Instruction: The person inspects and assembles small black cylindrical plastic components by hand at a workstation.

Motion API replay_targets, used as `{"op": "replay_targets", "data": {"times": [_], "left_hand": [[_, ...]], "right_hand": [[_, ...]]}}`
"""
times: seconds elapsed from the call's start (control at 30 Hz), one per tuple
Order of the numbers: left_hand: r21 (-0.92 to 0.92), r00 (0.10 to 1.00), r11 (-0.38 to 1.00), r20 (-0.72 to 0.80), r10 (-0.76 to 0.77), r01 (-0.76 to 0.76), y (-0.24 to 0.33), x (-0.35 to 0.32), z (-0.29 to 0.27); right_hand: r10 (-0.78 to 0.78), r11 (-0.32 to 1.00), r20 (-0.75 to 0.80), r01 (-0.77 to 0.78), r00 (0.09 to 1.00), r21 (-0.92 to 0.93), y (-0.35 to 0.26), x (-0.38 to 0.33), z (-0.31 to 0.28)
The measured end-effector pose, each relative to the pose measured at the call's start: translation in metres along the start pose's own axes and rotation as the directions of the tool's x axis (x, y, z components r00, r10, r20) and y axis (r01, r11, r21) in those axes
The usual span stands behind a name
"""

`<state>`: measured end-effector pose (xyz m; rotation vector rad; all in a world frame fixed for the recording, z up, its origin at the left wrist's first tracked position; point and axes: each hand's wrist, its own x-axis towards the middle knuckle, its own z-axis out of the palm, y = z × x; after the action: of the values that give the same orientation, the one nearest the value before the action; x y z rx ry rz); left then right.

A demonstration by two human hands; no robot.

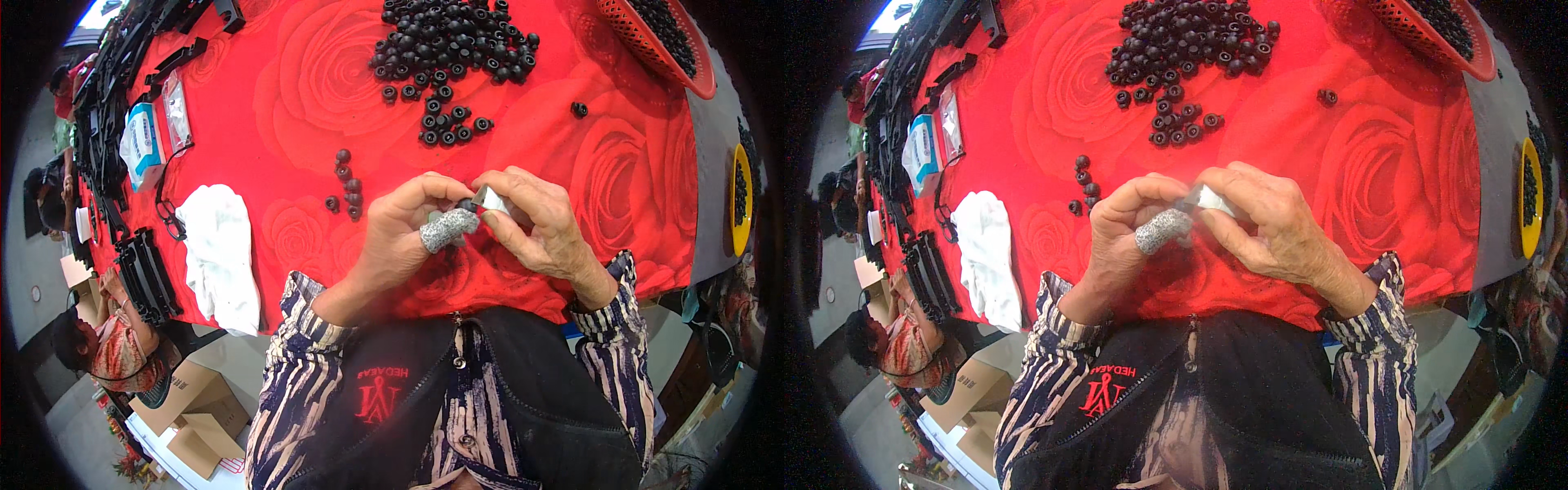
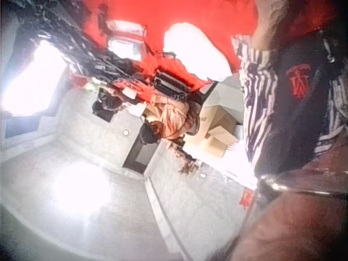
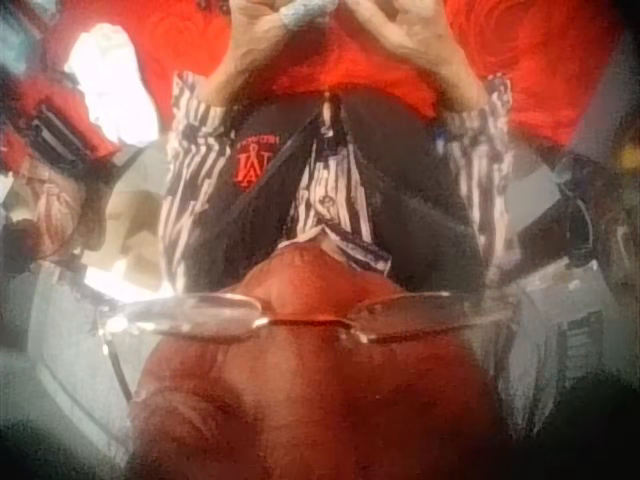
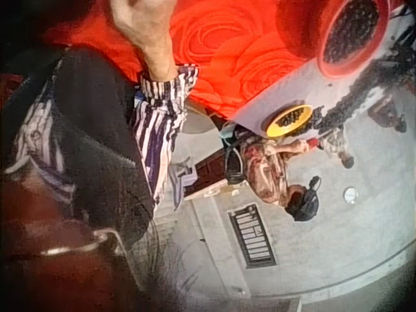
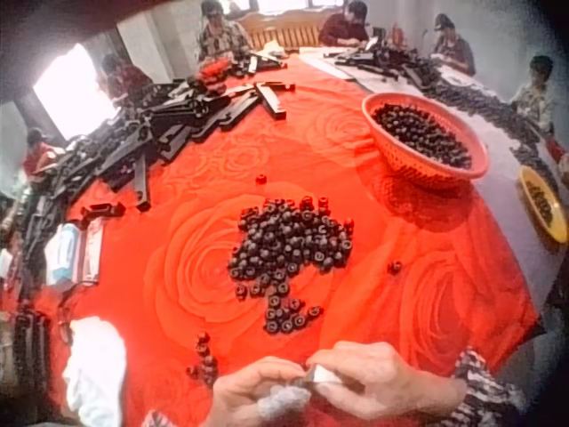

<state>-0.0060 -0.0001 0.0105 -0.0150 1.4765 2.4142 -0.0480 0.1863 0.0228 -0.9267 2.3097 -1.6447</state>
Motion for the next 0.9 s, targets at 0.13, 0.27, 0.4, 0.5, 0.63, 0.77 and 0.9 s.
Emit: {"op": "replay_targets", "data": {"times": [0.13, 0.27, 0.4, 0.5, 0.63, 0.77, 0.9], "left_hand": [[-0.006, 1.0, 1.0, 0.002, -0.016, 0.016, 0.0005, -0.0005, -0.0007], [0.01, 1.0, 1.0, 0.004, -0.017, 0.017, 0.001, -0.0006, -0.0006], [0.024, 1.0, 1.0, 0.014, -0.018, 0.018, 0.0007, -0.0004, -0.0015], [0.023, 1.0, 0.999, 0.006, -0.024, 0.024, 0.0012, -0.0008, -0.0005], [0.012, 0.999, 0.999, 0.008, -0.041, 0.041, 0.0013, -0.0013, -0.0008], [0.004, 0.999, 0.999, -0.006, -0.043, 0.043, 0.0003, -0.0021, -0.0007], [0.001, 0.998, 0.998, 0.005, -0.064, 0.064, 0.0003, -0.0027, -0.0012]], "right_hand": [[0.016, 1.0, 0.008, -0.016, 1.0, -0.003, 0.001, -0.0009, 0.001], [0.016, 1.0, 0.004, -0.016, 1.0, 0.005, 0.0, -0.0009, 0.0004], [0.017, 1.0, 0.007, -0.017, 1.0, 0.018, 0.0004, -0.0008, 0.0005], [-0.011, 1.0, 0.013, 0.011, 1.0, -0.003, 0.0014, -0.0007, -0.0001], [-0.009, 1.0, 0.008, 0.009, 1.0, -0.004, 0.0016, -0.0014, 0.0008], [-0.025, 0.999, 0.005, 0.025, 1.0, -0.039, 0.0016, -0.0008, 0.0011], [-0.035, 0.998, -0.001, 0.035, 0.999, -0.057, 0.0035, -0.0016, 0.0013]]}}
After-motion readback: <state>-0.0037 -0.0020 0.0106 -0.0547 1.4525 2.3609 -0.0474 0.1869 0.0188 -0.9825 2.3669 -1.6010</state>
